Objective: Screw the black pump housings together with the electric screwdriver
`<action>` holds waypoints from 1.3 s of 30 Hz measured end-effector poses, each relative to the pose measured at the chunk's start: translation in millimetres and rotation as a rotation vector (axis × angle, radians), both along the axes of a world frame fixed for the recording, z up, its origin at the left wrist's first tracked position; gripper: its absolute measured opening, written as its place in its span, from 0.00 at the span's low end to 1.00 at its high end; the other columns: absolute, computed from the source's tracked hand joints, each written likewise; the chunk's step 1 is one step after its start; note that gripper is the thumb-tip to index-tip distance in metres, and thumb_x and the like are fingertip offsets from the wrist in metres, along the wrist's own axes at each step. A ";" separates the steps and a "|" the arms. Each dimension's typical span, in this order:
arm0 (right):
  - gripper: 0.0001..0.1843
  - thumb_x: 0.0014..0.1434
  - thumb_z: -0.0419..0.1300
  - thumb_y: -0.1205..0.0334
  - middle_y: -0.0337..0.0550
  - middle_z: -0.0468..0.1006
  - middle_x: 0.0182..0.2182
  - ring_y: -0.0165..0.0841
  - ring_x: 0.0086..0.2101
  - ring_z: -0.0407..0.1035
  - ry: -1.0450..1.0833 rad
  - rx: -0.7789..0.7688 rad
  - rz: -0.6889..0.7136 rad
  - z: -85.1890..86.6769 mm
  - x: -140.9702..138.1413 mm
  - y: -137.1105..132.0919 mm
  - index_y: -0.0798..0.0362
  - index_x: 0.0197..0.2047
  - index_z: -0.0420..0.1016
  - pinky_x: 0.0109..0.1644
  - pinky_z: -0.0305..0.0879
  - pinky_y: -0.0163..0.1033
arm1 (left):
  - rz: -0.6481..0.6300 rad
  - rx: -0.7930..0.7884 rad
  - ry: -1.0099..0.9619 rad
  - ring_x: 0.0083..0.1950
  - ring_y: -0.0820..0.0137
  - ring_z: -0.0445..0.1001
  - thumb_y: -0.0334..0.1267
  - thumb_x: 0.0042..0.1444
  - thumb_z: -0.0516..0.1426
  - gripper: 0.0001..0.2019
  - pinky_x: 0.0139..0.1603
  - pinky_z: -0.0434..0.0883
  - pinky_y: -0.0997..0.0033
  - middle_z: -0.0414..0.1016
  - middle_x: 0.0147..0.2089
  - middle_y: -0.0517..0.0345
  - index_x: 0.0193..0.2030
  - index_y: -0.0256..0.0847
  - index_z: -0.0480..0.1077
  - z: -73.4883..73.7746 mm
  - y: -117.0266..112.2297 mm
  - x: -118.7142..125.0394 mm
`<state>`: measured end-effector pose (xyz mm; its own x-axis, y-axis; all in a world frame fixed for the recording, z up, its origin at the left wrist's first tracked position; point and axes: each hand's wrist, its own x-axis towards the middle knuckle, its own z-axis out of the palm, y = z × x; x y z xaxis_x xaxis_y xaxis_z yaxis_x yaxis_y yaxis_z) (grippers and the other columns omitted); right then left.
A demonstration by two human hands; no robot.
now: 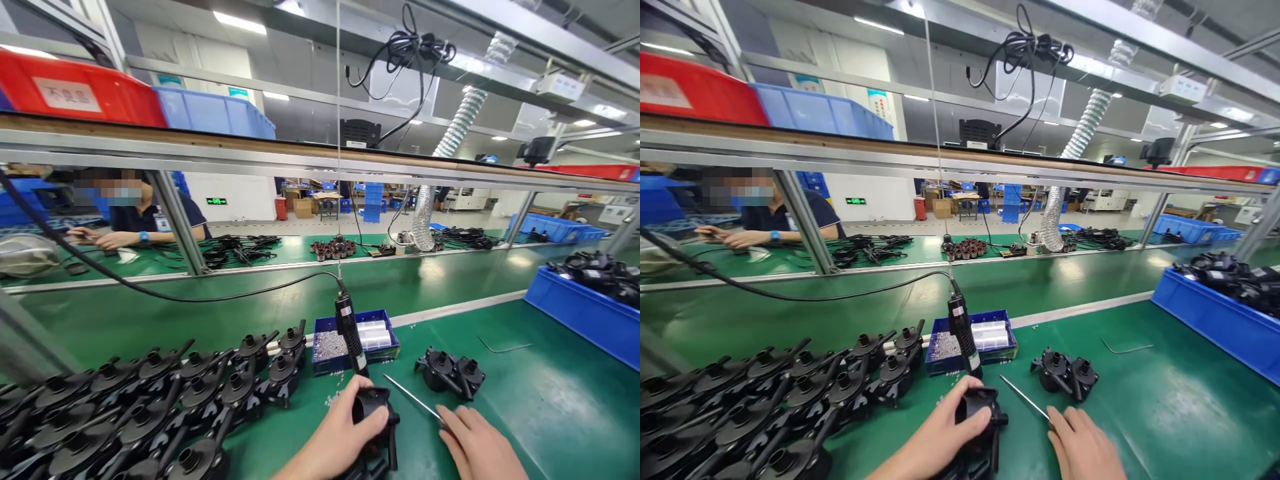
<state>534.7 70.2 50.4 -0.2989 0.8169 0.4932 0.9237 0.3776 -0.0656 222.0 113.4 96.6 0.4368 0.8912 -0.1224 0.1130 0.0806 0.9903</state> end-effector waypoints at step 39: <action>0.07 0.75 0.65 0.62 0.45 0.83 0.44 0.43 0.49 0.75 0.252 -0.063 0.319 75.0 -117.6 196.2 0.53 0.44 0.83 0.59 0.69 0.54 | 0.282 0.435 0.061 0.34 0.60 0.76 0.49 0.49 0.72 0.17 0.38 0.71 0.66 0.79 0.27 0.54 0.26 0.37 0.79 8.1 142.1 -13.1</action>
